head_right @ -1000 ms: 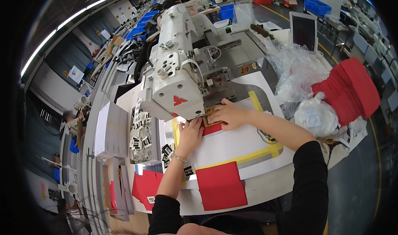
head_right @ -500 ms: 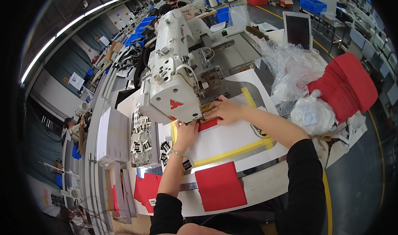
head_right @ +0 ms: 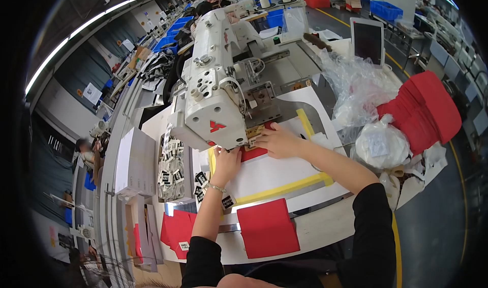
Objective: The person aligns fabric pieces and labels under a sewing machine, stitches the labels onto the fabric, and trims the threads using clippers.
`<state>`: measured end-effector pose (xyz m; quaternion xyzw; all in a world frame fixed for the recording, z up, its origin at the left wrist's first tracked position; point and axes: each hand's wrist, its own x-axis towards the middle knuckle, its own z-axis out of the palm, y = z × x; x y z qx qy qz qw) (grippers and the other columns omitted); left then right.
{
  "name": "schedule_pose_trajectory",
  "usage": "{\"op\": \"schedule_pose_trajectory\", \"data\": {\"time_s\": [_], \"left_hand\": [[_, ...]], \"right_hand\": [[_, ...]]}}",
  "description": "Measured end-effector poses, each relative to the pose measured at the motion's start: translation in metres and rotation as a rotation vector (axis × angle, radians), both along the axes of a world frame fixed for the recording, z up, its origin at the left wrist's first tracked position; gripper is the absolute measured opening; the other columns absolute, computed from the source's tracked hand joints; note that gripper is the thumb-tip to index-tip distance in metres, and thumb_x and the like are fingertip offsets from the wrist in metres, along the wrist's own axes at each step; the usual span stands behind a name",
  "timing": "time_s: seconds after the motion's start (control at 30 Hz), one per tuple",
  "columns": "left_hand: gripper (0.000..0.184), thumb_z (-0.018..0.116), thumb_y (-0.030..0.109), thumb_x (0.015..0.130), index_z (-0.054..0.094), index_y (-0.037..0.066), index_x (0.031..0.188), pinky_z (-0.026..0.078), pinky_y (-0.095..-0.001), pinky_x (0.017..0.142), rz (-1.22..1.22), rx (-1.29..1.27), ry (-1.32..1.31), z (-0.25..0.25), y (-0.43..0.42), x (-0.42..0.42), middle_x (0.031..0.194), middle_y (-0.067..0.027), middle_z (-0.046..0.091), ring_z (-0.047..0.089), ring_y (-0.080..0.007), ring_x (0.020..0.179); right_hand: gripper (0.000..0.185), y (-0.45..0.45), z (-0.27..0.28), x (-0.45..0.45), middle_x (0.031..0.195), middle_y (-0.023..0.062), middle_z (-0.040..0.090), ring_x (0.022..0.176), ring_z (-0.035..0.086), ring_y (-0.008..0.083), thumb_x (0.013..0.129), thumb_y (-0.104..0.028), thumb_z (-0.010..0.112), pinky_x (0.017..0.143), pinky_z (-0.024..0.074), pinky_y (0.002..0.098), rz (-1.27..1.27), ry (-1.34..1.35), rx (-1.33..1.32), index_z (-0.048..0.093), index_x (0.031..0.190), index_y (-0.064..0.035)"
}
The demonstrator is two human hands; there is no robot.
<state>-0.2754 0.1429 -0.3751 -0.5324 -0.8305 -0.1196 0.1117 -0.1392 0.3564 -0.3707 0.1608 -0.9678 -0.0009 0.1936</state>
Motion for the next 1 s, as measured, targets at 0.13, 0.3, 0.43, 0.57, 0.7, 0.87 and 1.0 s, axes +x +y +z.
{"op": "schedule_pose_trajectory", "data": {"time_s": [0.13,0.3,0.43,0.57,0.7,0.87,1.0], "left_hand": [[0.031,0.057,0.015,0.089,0.066,0.008,0.118,0.032,-0.0489,0.095,-0.015,0.011,0.016,0.001,-0.002,-0.002,0.115,-0.0102,0.065,0.055,-0.0276,0.11],[0.033,0.059,0.012,0.087,0.066,0.009,0.119,0.034,-0.046,0.093,0.005,-0.069,0.042,0.006,-0.022,-0.006,0.115,-0.0073,0.063,0.055,-0.0243,0.109],[0.034,0.06,0.013,0.086,0.065,0.008,0.119,0.036,-0.0437,0.093,-0.005,-0.037,0.057,0.008,-0.042,-0.007,0.118,-0.0043,0.062,0.054,-0.022,0.111],[0.032,0.062,0.015,0.086,0.067,0.009,0.118,0.035,-0.0476,0.097,0.003,-0.008,0.04,0.009,-0.044,-0.004,0.118,-0.0034,0.062,0.055,-0.0224,0.11],[0.034,0.066,0.019,0.085,0.067,0.009,0.117,0.037,-0.0483,0.098,0.025,-0.054,0.036,0.02,-0.042,0.002,0.12,-0.0042,0.062,0.055,-0.0217,0.111],[0.039,0.069,0.021,0.082,0.065,0.007,0.118,0.04,-0.0427,0.095,-0.029,-0.041,0.073,0.03,-0.043,0.004,0.115,-0.0039,0.065,0.059,-0.0189,0.107],[0.028,0.07,0.017,0.082,0.07,0.008,0.108,0.043,-0.0383,0.091,-0.14,0.127,-0.003,0.024,-0.04,0.003,0.109,-0.0023,0.069,0.062,-0.0182,0.099]], "right_hand": [[0.04,-0.004,0.007,0.013,0.129,-0.0018,0.061,0.116,0.051,0.0158,0.084,-0.022,0.061,0.093,0.0341,0.0419,-0.023,-0.046,-0.023,0.064,0.124,-0.0144],[0.039,-0.007,0.001,0.019,0.13,-0.0014,0.061,0.117,0.05,0.0154,0.085,-0.019,0.06,0.092,0.0329,0.0406,0.057,-0.023,-0.105,0.064,0.124,-0.0149],[0.038,-0.019,-0.007,0.017,0.131,-0.0008,0.06,0.117,0.05,0.0157,0.085,-0.017,0.059,0.093,0.0325,0.0409,0.053,0.0,-0.208,0.064,0.123,-0.0154],[0.037,-0.024,-0.004,0.017,0.133,-0.0011,0.059,0.117,0.05,0.0163,0.085,-0.017,0.059,0.093,0.0327,0.0411,0.028,-0.027,-0.202,0.064,0.121,-0.0148],[0.037,-0.023,-0.005,0.016,0.132,-0.001,0.059,0.116,0.05,0.0166,0.084,-0.017,0.059,0.092,0.0331,0.0403,0.014,-0.025,-0.195,0.063,0.121,-0.0136],[0.035,-0.026,-0.001,0.017,0.134,-0.0026,0.059,0.114,0.054,0.017,0.084,-0.015,0.061,0.091,0.0346,0.039,0.013,-0.057,-0.181,0.063,0.119,-0.015],[0.035,-0.028,0.001,0.015,0.133,-0.0021,0.059,0.113,0.053,0.0165,0.085,-0.016,0.061,0.09,0.0348,0.0389,-0.007,-0.05,-0.181,0.06,0.12,-0.0138]]}}
